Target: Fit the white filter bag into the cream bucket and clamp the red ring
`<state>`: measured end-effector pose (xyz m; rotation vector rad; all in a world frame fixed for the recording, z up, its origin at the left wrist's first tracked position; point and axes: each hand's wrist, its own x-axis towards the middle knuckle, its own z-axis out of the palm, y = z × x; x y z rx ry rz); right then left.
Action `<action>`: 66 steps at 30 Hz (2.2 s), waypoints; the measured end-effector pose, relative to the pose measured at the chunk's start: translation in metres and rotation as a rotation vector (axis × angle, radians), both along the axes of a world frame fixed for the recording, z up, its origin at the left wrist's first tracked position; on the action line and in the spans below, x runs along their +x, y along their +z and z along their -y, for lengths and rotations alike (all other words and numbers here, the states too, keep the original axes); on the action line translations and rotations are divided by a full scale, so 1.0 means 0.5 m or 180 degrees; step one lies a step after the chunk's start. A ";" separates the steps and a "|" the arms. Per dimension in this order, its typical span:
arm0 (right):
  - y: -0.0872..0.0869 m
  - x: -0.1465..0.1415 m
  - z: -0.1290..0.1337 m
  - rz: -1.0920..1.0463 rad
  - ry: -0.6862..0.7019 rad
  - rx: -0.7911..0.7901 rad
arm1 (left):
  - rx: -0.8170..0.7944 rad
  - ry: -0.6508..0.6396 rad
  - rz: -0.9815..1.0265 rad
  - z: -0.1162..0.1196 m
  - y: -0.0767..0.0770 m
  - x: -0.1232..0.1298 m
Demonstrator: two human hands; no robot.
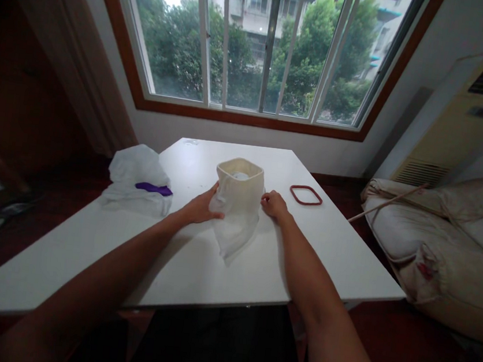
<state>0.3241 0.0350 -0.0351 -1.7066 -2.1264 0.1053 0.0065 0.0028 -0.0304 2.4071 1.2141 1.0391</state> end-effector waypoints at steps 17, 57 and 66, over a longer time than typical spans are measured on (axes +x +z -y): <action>0.034 -0.020 0.028 0.0219 -0.0066 -0.0524 | -0.0277 0.0873 -0.1156 -0.010 0.015 -0.045; 0.300 -0.258 0.199 -0.0866 0.2274 0.1127 | 0.0790 0.0171 0.1271 0.051 0.088 -0.004; 0.173 -0.084 0.083 -0.1826 0.0825 0.1899 | 0.0851 0.0543 0.1132 0.065 0.107 0.008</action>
